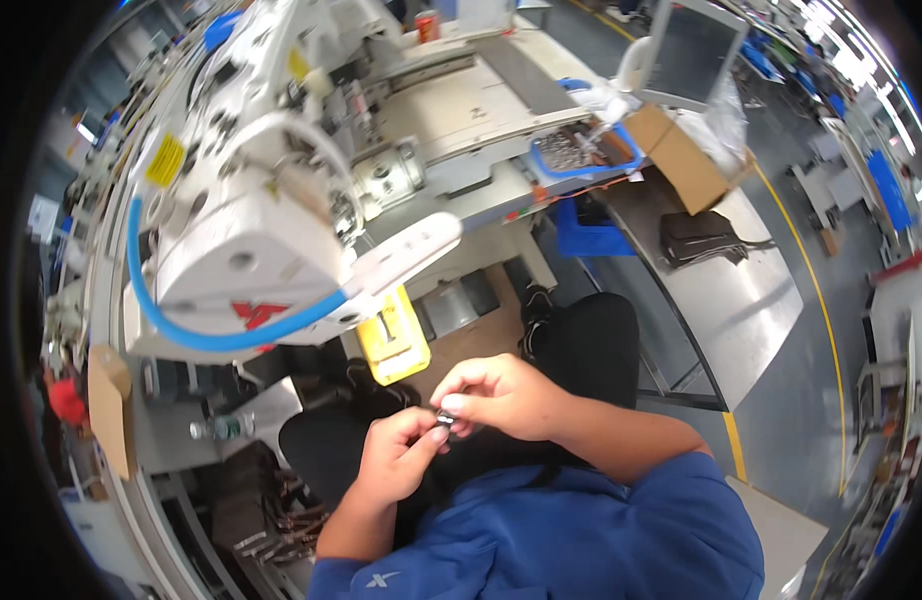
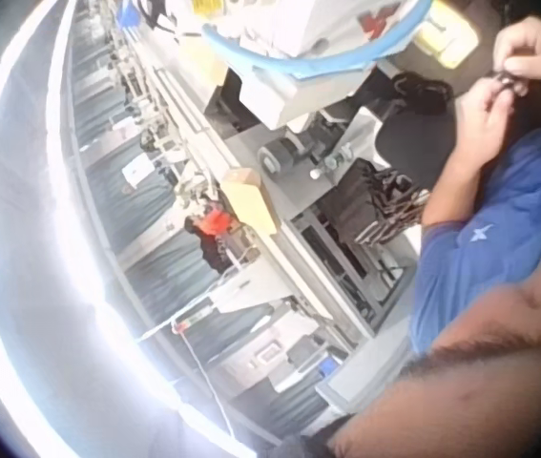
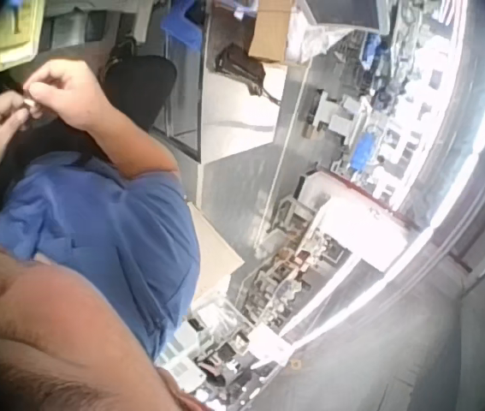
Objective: Sewing a leather bag component using an industrial sewing machine.
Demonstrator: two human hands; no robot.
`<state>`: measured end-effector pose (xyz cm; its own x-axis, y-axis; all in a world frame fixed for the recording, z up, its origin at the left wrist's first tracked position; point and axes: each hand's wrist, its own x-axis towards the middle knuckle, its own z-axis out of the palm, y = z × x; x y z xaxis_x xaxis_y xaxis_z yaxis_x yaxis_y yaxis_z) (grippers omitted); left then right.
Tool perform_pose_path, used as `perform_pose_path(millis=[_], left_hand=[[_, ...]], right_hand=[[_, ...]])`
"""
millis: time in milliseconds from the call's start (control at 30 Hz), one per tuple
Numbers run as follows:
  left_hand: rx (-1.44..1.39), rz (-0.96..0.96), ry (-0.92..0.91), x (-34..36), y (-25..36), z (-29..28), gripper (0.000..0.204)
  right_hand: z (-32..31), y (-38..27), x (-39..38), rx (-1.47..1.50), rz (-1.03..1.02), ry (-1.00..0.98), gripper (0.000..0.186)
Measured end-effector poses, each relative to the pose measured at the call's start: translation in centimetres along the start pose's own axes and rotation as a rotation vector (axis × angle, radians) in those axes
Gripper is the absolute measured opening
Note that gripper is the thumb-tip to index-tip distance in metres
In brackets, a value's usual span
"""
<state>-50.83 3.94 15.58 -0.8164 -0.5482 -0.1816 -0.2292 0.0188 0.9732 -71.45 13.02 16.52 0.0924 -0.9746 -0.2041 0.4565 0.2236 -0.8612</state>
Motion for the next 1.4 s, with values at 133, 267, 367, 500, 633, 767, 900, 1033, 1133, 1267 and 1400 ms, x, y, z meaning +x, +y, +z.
perform_pose_path(millis=[133, 267, 367, 500, 633, 767, 900, 1033, 1133, 1267, 1400], left_hand=[[-0.151, -0.029, 0.001, 0.1, 0.3, 0.6, 0.010], [-0.249, -0.098, 0.047, 0.0, 0.5, 1.0, 0.037], [-0.252, -0.049, 0.097, -0.2, 0.8, 1.1, 0.040], [-0.297, -0.043, 0.035, -0.8, 1.0, 0.8, 0.044], [-0.463, 0.131, -0.058, -1.7, 0.7, 0.2, 0.052], [-0.279, 0.237, -0.067, -2.3, 0.3, -0.4, 0.058], [-0.056, 0.345, 0.107, -2.3, 0.5, -1.0, 0.044], [0.633, 0.610, 0.420, -0.4, 0.8, -2.2, 0.042], [0.891, 0.671, 0.505, 1.1, 0.8, -2.8, 0.051], [1.039, 0.637, 0.519, 2.0, 0.5, -2.9, 0.054], [1.113, 0.551, 0.501, 2.4, 0.1, -2.8, 0.054]], right_hand=[[0.4, -0.4, -0.2, -0.061, -0.051, 0.024, 0.018], [0.7, -0.7, -0.4, -0.172, -0.119, 0.058, 0.017], [1.0, -0.5, -0.5, -0.170, -0.148, 0.082, 0.014], [1.3, -0.2, -0.3, -0.229, -0.145, 0.171, 0.014], [1.2, -0.3, 0.1, -0.070, -0.064, 0.279, 0.016], [1.7, -0.4, -0.6, -0.054, -0.126, 0.324, 0.016], [1.8, -0.7, -0.8, -0.046, -0.141, 0.361, 0.018], [0.2, -1.4, 1.1, 0.026, -0.148, 0.419, 0.020], [-1.8, -2.3, 3.3, 0.017, -0.171, 0.449, 0.023], [-4.3, -3.8, 6.6, -0.060, -0.278, 0.423, 0.017], [-5.0, -4.2, 9.6, -0.139, -0.499, 0.283, 0.019]])
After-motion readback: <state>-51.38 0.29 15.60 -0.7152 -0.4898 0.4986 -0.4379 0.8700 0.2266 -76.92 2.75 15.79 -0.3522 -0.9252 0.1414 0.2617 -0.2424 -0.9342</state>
